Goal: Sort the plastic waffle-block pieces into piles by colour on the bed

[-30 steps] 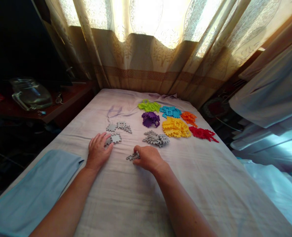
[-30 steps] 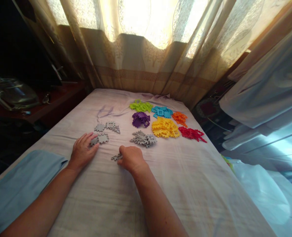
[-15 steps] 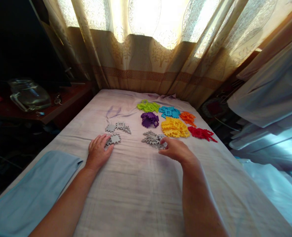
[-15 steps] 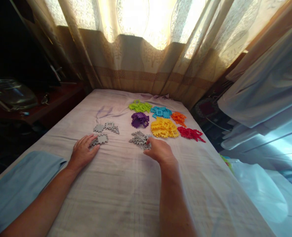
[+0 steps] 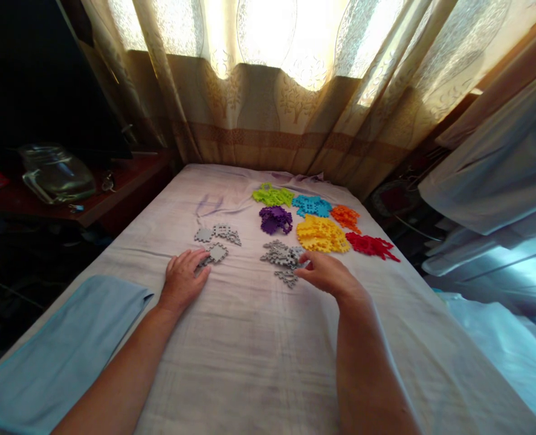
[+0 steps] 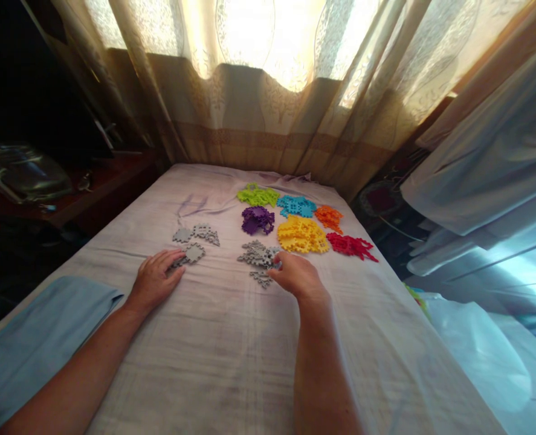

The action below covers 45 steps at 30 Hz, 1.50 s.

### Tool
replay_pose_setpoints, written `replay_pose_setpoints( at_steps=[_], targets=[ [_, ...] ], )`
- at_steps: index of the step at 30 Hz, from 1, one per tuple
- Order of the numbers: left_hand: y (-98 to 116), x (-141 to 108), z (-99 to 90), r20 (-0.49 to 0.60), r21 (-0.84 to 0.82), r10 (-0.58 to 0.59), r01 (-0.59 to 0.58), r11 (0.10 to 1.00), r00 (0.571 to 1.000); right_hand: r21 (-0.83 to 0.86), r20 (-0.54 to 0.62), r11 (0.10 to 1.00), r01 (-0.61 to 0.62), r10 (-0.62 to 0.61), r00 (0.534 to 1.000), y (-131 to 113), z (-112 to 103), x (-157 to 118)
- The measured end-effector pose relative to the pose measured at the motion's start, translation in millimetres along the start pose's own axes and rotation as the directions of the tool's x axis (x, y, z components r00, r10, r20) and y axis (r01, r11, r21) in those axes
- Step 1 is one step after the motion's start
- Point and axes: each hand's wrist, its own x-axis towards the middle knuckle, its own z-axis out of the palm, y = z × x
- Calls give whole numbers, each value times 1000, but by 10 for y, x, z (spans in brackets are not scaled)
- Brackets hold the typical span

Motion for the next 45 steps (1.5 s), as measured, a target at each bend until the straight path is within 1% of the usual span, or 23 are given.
replay_pose_setpoints(
  at_steps=[2,4,6,11,15,18,20,23,25,27,31,34,38,40,43,45],
  targets=[
    [26,-14,-4,-20,13,4,-3,1000,1000,-18,18,1000,9,-9,1000,-25,-13,-6],
    [53,-29,-6,-50,28,32,-31,999,998,-28,46,999,32,-30,998,-56,-25,-12],
    [79,-40,-8,-57,27,67,-66,997,996,-31,64,998,56,-54,996,-77,-31,-15],
    [151,-57,-5,-14,-26,109,-110,994,994,-65,60,996,66,-63,996,-106,-33,-21],
    [208,-74,9,48,-87,163,-158,983,985,-104,45,990,91,-87,995,-250,-4,-48],
    [231,-80,11,88,-114,214,-204,972,973,-107,54,982,154,-149,987,-443,72,-76],
    [238,-80,3,66,-88,222,-216,972,973,-85,79,975,207,-200,977,-574,147,-93],
    [237,-78,-7,22,-27,203,-203,979,979,-86,119,959,271,-261,958,-721,268,-109],
    [229,-77,-2,43,-34,206,-205,978,978,-107,131,949,295,-281,951,-779,340,-111],
    [224,-78,11,85,-83,234,-228,970,968,-115,117,946,302,-289,950,-816,399,-107],
    [257,-96,28,156,-235,366,-325,916,918,-121,57,949,290,-285,957,-875,484,-97],
    [329,-120,16,157,-331,428,-360,872,890,-128,60,947,293,-287,956,-909,540,-91],
    [422,-148,1,126,-394,455,-377,838,882,-82,39,956,280,-278,960,-929,598,-73],
    [445,-158,1,111,-403,464,-387,829,879,-51,38,966,255,-253,967,-921,584,-60],
    [435,-162,7,58,-381,447,-394,836,893,13,56,976,219,-219,974,-839,470,-37],
    [390,-149,8,4,-336,413,-388,858,911,43,60,981,188,-191,980,-711,342,-15]
  ],
)
